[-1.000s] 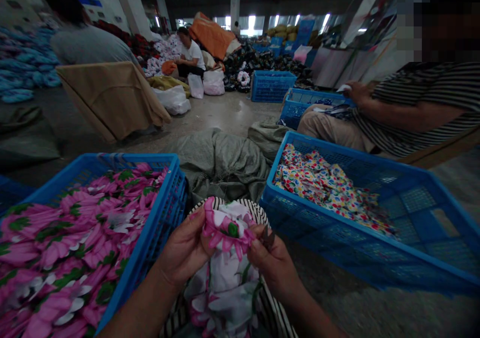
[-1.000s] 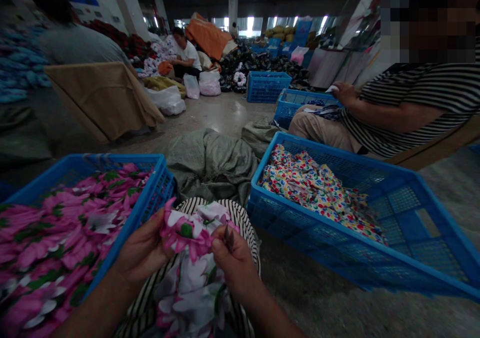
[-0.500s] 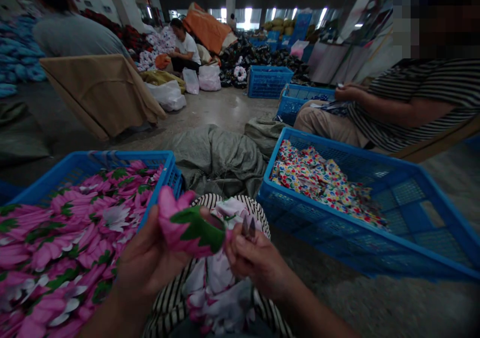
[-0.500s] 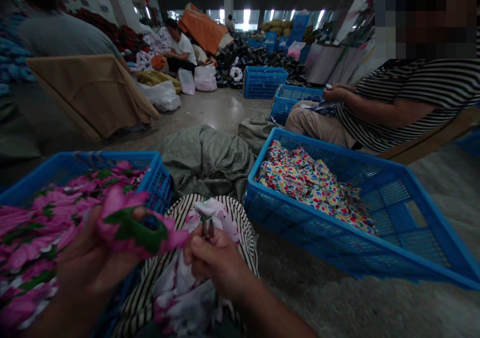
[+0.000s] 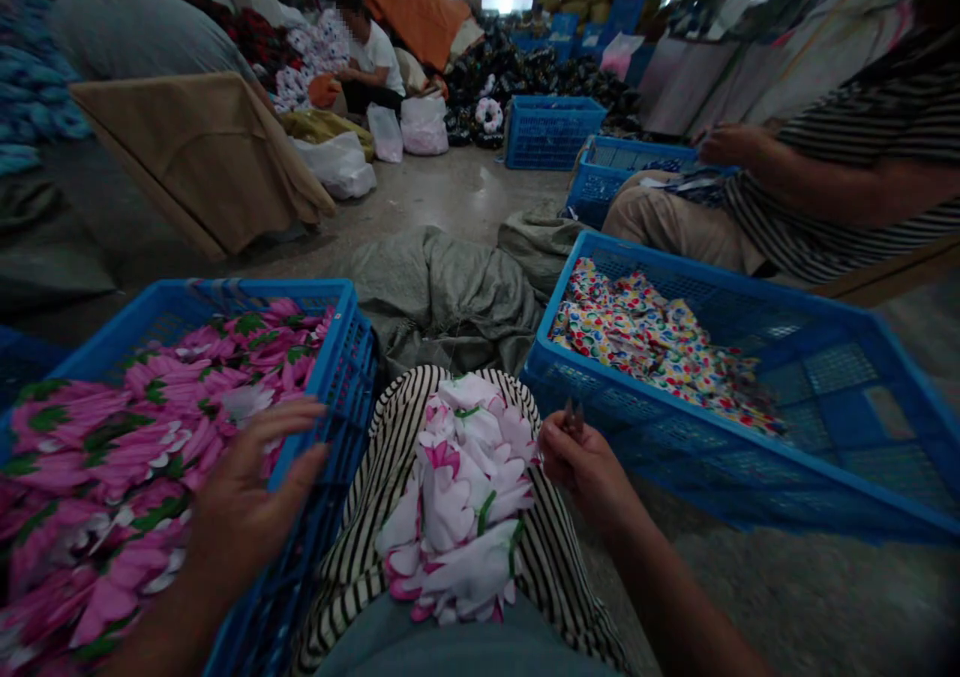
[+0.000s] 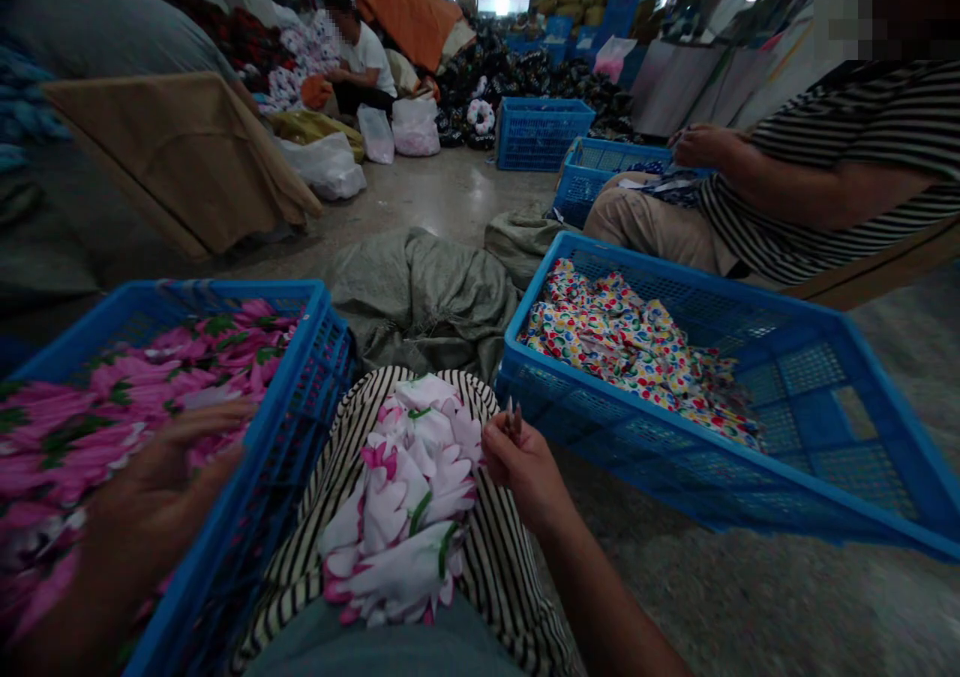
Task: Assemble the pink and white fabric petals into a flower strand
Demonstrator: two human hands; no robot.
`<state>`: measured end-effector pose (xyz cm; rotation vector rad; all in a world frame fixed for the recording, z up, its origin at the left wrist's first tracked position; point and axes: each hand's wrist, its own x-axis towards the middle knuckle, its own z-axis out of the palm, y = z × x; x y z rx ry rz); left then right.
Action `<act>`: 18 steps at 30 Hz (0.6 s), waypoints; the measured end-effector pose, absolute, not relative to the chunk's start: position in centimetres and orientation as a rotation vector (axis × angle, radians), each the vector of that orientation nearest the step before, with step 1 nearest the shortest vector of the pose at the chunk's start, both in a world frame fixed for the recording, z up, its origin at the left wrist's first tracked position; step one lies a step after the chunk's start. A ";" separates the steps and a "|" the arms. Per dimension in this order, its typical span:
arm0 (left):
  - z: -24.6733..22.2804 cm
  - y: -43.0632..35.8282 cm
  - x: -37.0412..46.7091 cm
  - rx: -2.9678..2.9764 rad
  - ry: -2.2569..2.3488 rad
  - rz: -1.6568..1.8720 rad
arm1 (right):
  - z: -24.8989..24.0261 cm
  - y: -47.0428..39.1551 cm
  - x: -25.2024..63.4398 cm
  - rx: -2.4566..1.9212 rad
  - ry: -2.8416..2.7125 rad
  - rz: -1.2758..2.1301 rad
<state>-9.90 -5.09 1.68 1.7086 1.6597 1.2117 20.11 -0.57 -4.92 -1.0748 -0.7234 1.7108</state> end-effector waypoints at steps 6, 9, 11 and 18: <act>-1.5 -2.6 -2.8 2.175 1.339 0.737 | -4.0 -0.6 18.6 -1.005 -0.807 1.760; -0.8 -2.1 -2.7 2.044 1.273 0.766 | -4.2 -0.6 19.0 -1.022 -0.769 1.749; 0.3 -2.0 -3.0 1.837 1.256 0.904 | -4.4 -0.6 19.2 -1.034 -0.757 1.727; 2.1 -1.7 -0.8 1.383 1.354 1.069 | -2.9 -0.2 16.9 -0.882 -1.072 1.756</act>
